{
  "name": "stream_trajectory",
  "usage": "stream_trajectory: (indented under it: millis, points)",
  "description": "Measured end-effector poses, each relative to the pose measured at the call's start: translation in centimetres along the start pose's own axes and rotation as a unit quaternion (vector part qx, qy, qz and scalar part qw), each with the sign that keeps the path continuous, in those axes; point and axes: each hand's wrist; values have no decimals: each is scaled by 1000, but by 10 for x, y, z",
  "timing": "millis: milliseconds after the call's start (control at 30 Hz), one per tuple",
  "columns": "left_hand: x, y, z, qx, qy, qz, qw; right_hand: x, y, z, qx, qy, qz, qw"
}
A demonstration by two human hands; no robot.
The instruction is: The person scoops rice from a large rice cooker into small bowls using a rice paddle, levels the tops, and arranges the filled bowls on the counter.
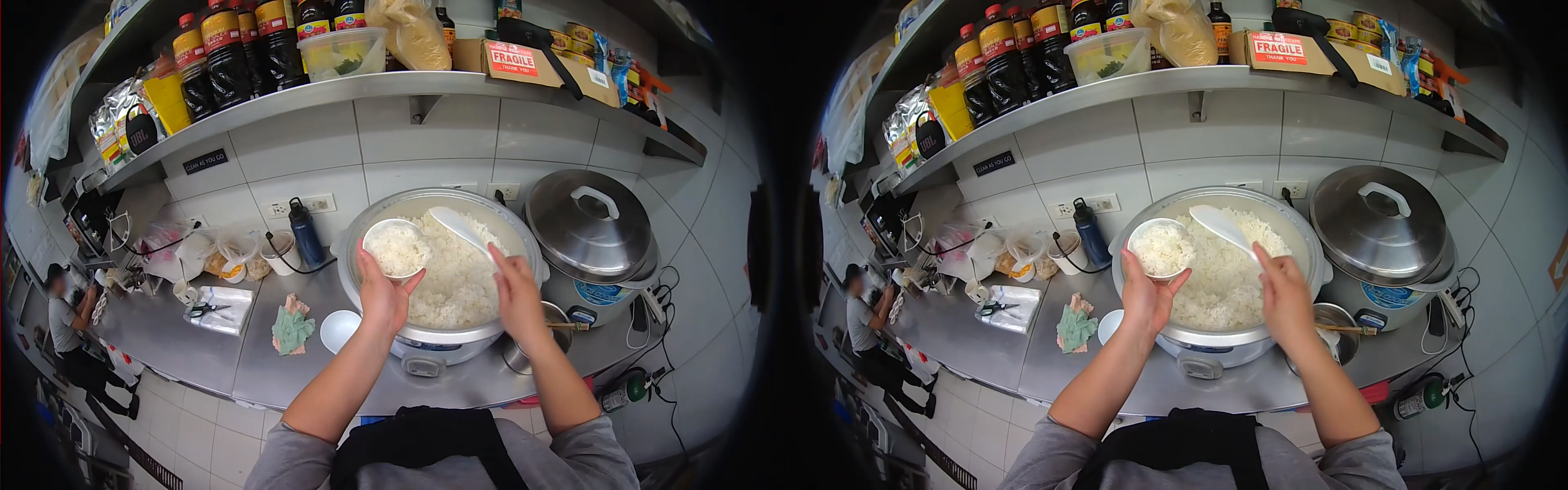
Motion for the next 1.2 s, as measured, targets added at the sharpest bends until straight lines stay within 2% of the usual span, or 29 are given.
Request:
stream_trajectory:
  millis: [33,133,167,233,333,400,467,533,667,733,767,800,867,933,1000,1067,1133,1200]
  points:
    - [1,0,-3,-10,12,-2,1000,-9,4,-4,-37,-153,-50,986]
    - [2,1,-12,-36,62,4,997,-39,26,-24,-52,-173,-7,983]
    - [2,-1,-17,-38,64,8,997,-43,27,-36,-50,-173,-11,984]
    - [5,-3,-25,-54,107,5,993,-45,31,-58,-20,-143,-85,986]
    - [9,-2,-28,-75,114,-24,990,-30,19,-64,5,-124,-84,989]
    - [2,5,-20,-85,114,-2,990,-18,18,-63,12,-129,-64,989]
    - [3,4,-18,-93,119,22,988,-15,27,-61,27,-99,-124,987]
    - [13,0,-19,-67,103,-33,992,-18,29,-64,18,-92,-125,988]
    - [10,10,-5,-62,43,-30,997,-8,-1,-49,7,-166,-69,984]
    - [11,12,-2,-49,16,-42,998,-7,-13,-42,2,-108,-56,993]
    - [11,12,-3,-47,19,-42,998,-10,-12,-48,8,-27,-93,995]
    - [11,12,-2,-49,5,-52,997,-14,-8,-56,9,-25,-93,995]
    - [13,12,2,-57,-3,-58,997,-23,0,-68,71,52,-127,988]
    - [21,14,10,-41,-18,-63,997,-20,-6,-61,60,29,-150,986]
    - [37,20,27,-39,-23,-48,998,-33,-11,-26,56,-88,12,994]
    - [67,28,49,-42,-27,-22,999,-31,-5,12,-70,-143,-8,987]
    - [108,40,74,-39,-64,7,997,-31,9,43,-141,-274,-6,951]
    - [167,53,94,-43,-56,40,997,-17,21,40,-236,-310,-24,921]
Point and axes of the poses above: each hand's wrist, its own y-axis away from the middle knuckle, its own x-axis out of the back of the hand, z = x × y, and after that the axes turned 7 degrees about y, right-handed
